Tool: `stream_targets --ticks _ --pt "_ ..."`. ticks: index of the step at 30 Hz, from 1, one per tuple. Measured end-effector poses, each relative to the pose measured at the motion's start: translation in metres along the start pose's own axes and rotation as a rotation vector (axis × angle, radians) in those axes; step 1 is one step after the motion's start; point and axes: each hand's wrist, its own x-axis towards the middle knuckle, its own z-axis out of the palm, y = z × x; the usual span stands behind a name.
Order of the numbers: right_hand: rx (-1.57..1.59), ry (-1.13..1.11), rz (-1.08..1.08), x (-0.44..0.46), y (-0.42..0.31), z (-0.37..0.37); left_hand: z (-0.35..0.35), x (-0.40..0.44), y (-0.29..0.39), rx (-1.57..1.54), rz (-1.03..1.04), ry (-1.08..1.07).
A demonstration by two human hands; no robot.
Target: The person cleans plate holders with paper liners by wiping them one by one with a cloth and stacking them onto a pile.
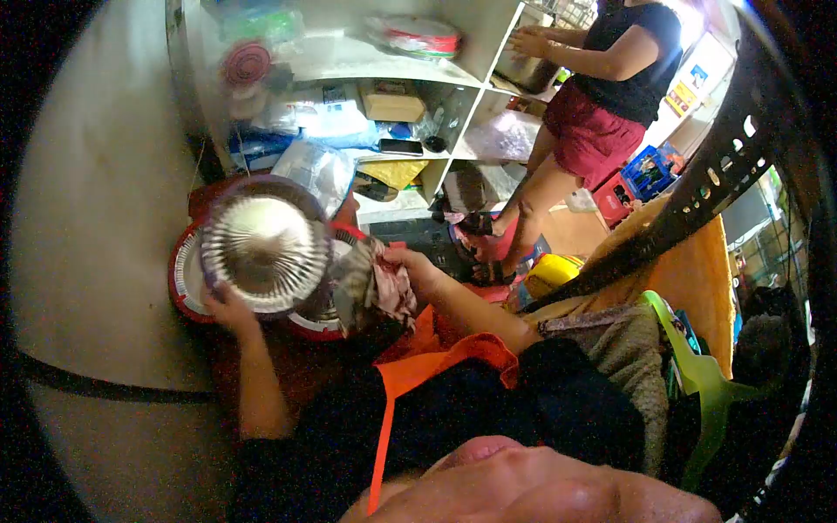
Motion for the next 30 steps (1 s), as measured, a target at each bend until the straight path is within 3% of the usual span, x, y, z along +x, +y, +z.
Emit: stream_targets --ticks 2,3,5,6,7,8,10,12,13,15,17,18,19,20,21,23,24,27,29,30 --pt "0.023 -0.131 -0.085 0.01 -0.008 0.007 -0.013 0.028 -0.017 0.01 0.01 0.06" --pt "0.083 -0.219 -0.093 0.025 -0.008 0.0 -0.016 0.041 -0.039 0.01 -0.081 0.157" --pt "-0.97 0.077 -0.299 0.047 -0.012 0.031 -0.018 0.053 -0.072 0.009 -0.171 0.251" --pt "-1.165 -0.054 -0.389 0.048 -0.012 0.051 -0.018 0.053 -0.084 0.144 -0.181 0.199" --pt "-1.843 -0.14 -0.663 0.058 -0.011 0.065 -0.017 0.06 -0.112 0.232 -0.174 0.088" --pt "-1.991 -0.206 -0.747 0.075 0.007 0.058 -0.017 0.067 -0.141 0.317 -0.156 -0.021" --pt "-2.131 -0.264 -0.835 0.09 0.052 0.028 -0.012 0.048 -0.124 0.392 -0.148 0.026" --pt "-2.408 -0.185 -0.73 0.093 0.082 0.013 -0.004 0.015 -0.075 0.455 0.141 0.063" --pt "-2.408 -0.169 -0.734 0.094 0.087 0.014 -0.003 -0.001 -0.045 0.441 0.423 0.048" --pt "-2.385 -0.192 -0.628 0.093 0.087 0.011 0.004 -0.025 -0.039 0.321 0.474 -0.58" --pt "-2.428 -0.224 -0.535 0.082 0.08 0.009 0.025 -0.053 -0.063 0.363 0.55 -0.671" --pt "-2.391 -0.302 -0.479 0.073 0.074 0.004 0.024 -0.063 -0.053 0.361 0.555 -0.67" --pt "-2.347 -0.376 -0.426 0.064 0.067 0.002 0.019 -0.074 -0.032 0.549 0.537 -0.691" --pt "-2.335 -0.393 -0.533 0.053 0.052 0.001 0.018 -0.077 -0.023 0.735 0.521 -0.707" --pt "-2.339 -0.383 -0.537 0.059 0.036 0.004 0.019 -0.075 -0.028 0.73 0.529 -0.706" --pt "-2.718 0.011 -0.583 0.069 0.003 0.006 0.022 -0.077 -0.04 0.639 0.467 -0.746" --pt "-2.716 0.017 -0.579 0.077 -0.004 0.005 0.026 -0.076 -0.046 0.27 0.498 -0.698" --pt "-2.65 0.098 -0.65 0.122 0.007 0.006 0.029 -0.076 -0.047 0.231 0.574 -0.667" --pt "-2.276 0.194 -0.886 0.143 0.041 0.012 0.031 -0.076 -0.058 0.16 0.528 -0.671" --pt "-2.311 0.04 -0.796 0.142 0.048 0.02 0.032 -0.078 -0.062 0.081 0.476 -0.676"
